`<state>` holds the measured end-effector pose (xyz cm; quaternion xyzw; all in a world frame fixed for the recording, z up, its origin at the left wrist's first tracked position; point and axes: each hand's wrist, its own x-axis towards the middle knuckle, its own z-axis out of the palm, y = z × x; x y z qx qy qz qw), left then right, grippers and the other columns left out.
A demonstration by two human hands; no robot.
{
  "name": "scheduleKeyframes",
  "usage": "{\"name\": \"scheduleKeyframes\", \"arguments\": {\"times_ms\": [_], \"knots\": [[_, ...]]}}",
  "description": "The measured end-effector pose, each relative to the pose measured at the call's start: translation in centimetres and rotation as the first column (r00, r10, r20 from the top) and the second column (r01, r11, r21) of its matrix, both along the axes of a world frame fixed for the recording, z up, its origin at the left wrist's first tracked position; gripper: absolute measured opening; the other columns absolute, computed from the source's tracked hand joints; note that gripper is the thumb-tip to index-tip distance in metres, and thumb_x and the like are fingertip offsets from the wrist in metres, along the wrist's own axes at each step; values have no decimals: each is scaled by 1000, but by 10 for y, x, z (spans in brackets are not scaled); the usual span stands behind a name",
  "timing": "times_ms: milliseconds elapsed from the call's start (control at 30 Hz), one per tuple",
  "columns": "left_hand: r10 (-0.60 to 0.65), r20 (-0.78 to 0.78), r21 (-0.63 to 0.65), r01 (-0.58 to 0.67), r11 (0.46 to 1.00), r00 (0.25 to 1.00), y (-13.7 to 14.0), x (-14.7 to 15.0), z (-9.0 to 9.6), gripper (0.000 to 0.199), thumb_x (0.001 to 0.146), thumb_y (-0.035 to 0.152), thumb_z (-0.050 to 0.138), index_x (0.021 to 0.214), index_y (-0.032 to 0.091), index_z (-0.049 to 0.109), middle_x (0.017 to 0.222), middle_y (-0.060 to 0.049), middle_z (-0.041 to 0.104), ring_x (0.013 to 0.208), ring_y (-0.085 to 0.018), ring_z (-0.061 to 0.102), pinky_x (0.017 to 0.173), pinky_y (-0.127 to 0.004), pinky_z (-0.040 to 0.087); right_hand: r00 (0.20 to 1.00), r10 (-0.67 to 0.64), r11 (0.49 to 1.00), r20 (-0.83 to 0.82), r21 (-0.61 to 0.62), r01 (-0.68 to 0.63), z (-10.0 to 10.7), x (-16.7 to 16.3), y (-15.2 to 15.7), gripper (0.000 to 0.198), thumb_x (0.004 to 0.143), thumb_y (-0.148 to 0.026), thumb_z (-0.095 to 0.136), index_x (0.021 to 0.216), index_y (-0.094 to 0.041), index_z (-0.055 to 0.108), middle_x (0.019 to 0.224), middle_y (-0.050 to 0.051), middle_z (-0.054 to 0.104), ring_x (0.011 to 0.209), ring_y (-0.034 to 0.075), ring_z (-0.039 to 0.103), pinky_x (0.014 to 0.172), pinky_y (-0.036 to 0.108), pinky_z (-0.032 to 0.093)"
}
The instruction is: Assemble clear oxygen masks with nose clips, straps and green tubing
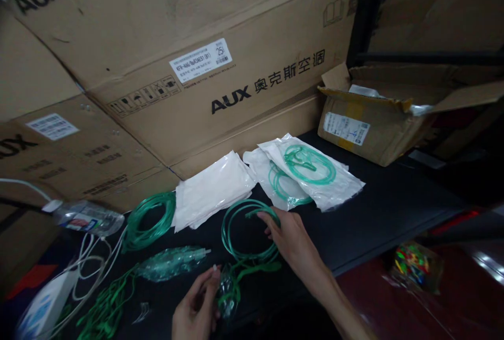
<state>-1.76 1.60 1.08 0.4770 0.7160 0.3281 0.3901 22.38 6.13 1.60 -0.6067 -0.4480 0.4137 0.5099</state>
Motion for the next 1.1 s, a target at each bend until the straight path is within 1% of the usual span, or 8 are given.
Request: {"name": "scheduleKeyframes", "arguments": {"times_ms": [133,300,467,567,733,900,1000,1100], "knots": [[-44,52,78,40,996,998,4,10,-3,76,80,78,63,116,13,77,51,2,63,41,-17,58,47,-28,49,986,39,997,165,65,-50,25,13,-6,34,94,-49,61,72,-24,68,54,0,64,49,19,62,56,31,45],[-101,42,282,85,956,994,3,19,-7,62,90,71,59,114,17,78,118,-12,74,43,-11,61,50,-30,56,953,-32,989,302,149,-14,60,38,-17,22,93,-45,62,92,-26,73,59,1,63,52,20,56,52,31,40],[-5,-169,471,85,878,986,0,23,0,51,95,61,58,124,21,73,123,-13,70,61,-16,68,51,-29,58,898,-84,972,431,233,-21,100,62,-20,18,92,-43,64,97,-29,74,80,8,69,75,26,60,63,33,42],[-36,-210,597,157,787,977,8,28,26,53,96,53,61,138,22,62,130,-14,67,97,-25,73,81,-39,63,826,-75,965,558,249,-80,121,61,-16,15,93,-37,62,101,-30,72,82,7,68,75,25,57,64,33,38],[-297,-307,647,427,632,904,36,42,108,80,86,44,74,156,22,40,157,-16,50,147,-36,45,118,-55,41,629,63,941,775,163,-295,138,31,-4,18,92,-27,59,102,-30,73,74,5,67,64,21,56,59,33,33],[-676,-195,409,685,603,711,49,43,165,30,91,27,63,120,26,71,122,-6,74,118,-26,65,107,-39,47,660,178,870,730,198,-452,141,4,3,12,83,-31,73,93,-34,79,74,5,73,64,24,65,57,32,38],[-718,8,262,691,674,696,45,30,167,21,91,22,52,88,24,73,87,-2,72,94,-22,66,88,-31,50,721,334,835,607,163,-525,150,0,1,9,82,-40,77,80,-31,78,71,7,72,66,26,67,58,33,45],[-644,391,171,636,753,657,39,13,158,17,90,30,51,82,21,63,69,3,54,65,-14,54,65,-25,44,694,640,740,330,-21,-672,156,-3,0,21,87,-50,74,86,-29,76,78,5,71,57,20,63,51,29,46]]}}
